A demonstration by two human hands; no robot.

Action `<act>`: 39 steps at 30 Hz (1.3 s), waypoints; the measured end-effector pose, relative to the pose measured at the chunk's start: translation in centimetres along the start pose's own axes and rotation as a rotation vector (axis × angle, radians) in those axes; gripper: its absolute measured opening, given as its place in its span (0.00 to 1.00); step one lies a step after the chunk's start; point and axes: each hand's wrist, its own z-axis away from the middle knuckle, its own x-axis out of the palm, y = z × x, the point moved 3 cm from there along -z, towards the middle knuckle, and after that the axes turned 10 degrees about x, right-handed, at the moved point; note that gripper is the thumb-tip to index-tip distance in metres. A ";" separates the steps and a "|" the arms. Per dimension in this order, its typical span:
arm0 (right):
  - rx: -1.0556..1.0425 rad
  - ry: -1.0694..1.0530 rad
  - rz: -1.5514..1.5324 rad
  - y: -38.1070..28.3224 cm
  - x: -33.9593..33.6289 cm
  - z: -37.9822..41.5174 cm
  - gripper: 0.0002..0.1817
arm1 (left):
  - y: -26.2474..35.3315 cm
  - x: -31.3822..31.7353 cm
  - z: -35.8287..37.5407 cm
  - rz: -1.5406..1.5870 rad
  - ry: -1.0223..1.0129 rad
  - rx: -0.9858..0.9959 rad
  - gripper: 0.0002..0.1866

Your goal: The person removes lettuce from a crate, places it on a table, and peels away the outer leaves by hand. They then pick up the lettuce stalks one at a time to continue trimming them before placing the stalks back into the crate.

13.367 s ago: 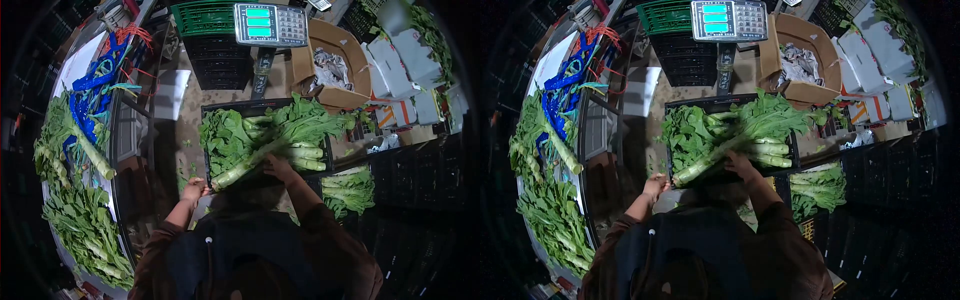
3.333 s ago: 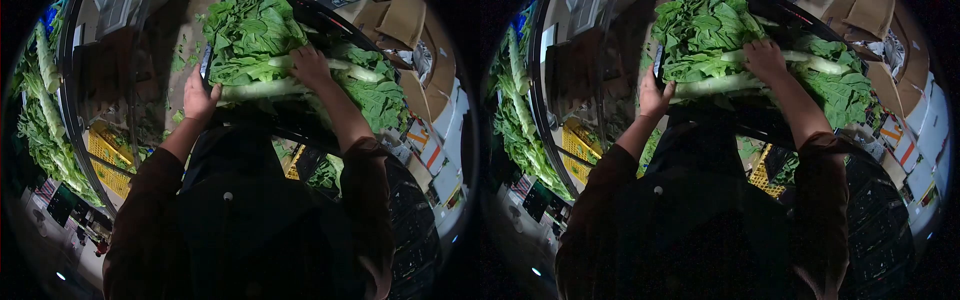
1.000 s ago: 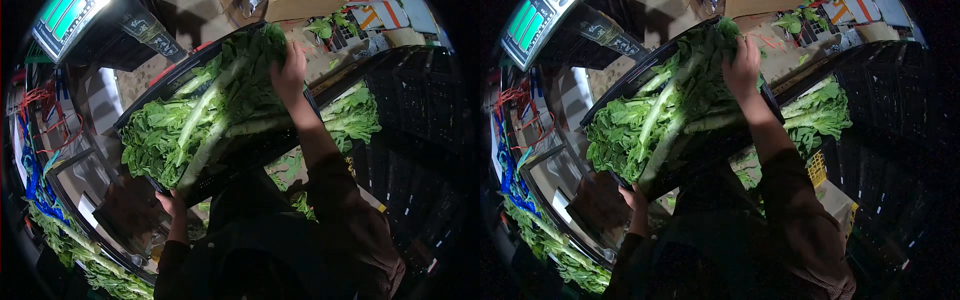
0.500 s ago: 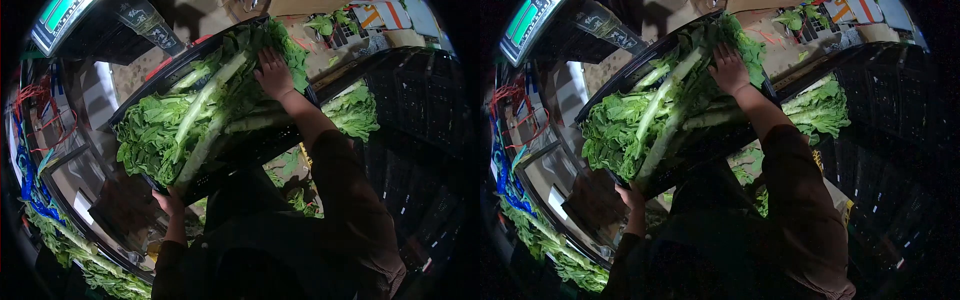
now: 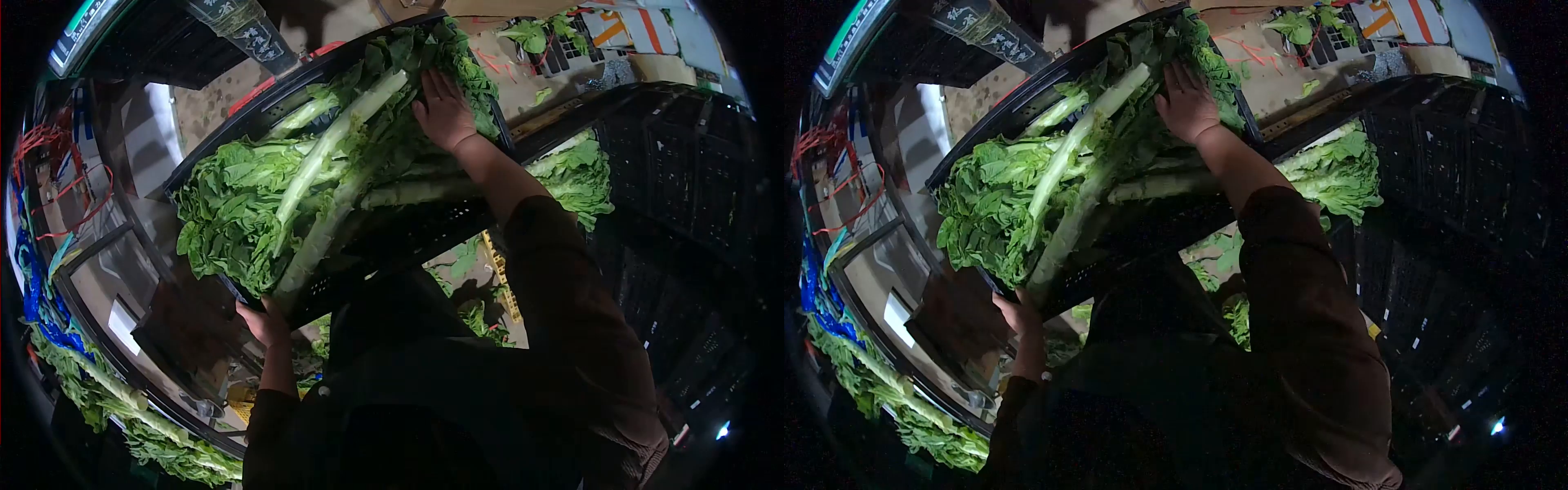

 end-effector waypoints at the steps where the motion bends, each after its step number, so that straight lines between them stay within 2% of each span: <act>1: -0.007 -0.002 0.001 0.1 0.1 -0.2 0.34 | 0.4 -0.1 -0.1 0.033 -0.017 -0.032 0.32; 4: -0.023 -0.055 -0.022 0.5 0.8 -0.5 0.35 | 0.0 0.1 -0.1 -0.051 -0.005 -0.026 0.33; 11: -0.048 0.072 0.002 -0.1 0.3 0.1 0.32 | 0.6 0.0 -0.1 -0.010 0.072 0.073 0.35; 13: -0.068 0.126 0.034 -0.7 -0.1 0.0 0.32 | 3.5 -1.4 0.0 -0.414 0.236 0.381 0.36; 14: -0.037 0.119 -0.046 -0.9 -0.6 0.2 0.31 | 5.1 -2.1 -0.2 -0.413 0.241 0.381 0.36; 16: -0.010 0.110 -0.123 -1.4 -1.9 1.5 0.30 | 8.7 -2.2 -0.2 -0.276 0.127 0.723 0.37; 17: 0.046 0.166 -0.157 -1.7 -3.0 2.6 0.30 | 9.4 -1.1 -0.4 -0.187 -0.051 0.786 0.38; 18: 0.100 0.223 -0.192 -1.8 -3.6 3.0 0.30 | 10.5 -0.3 -0.5 -0.182 -0.047 0.781 0.38; 20: 0.118 0.239 -0.177 -1.3 -3.1 2.9 0.32 | 13.2 2.0 -0.5 -0.245 -0.377 0.779 0.38; 22: 0.140 0.252 -0.157 -0.7 -2.6 2.5 0.33 | 13.1 4.3 -1.1 -0.271 -0.407 0.729 0.38; 24: 0.261 0.103 -0.185 -0.8 -1.3 1.3 0.34 | 12.3 5.5 -1.6 -0.299 -0.434 0.671 0.38; 25: 0.258 0.097 -0.182 -1.0 -1.0 1.0 0.34 | 12.4 5.4 -1.8 -0.323 -0.465 0.670 0.38; 28: 0.187 0.136 -0.133 -1.2 -0.6 0.7 0.33 | 13.3 2.3 -1.5 -0.338 -0.529 0.671 0.39; 30: 0.066 0.127 -0.124 -1.6 -0.4 0.6 0.32 | 13.4 1.0 -0.9 -0.326 -0.558 0.655 0.38; 32: 0.054 0.125 -0.116 -2.1 0.5 0.9 0.31 | 12.9 0.9 -1.2 -0.454 -0.651 0.585 0.36; 35: 0.065 0.101 -0.112 -1.6 2.4 0.8 0.29 | 13.5 1.6 -2.0 -0.426 -0.751 0.508 0.36; 39: 0.063 0.112 -0.113 -1.5 2.8 0.3 0.28 | 14.1 1.7 -1.6 -0.430 -0.708 0.577 0.36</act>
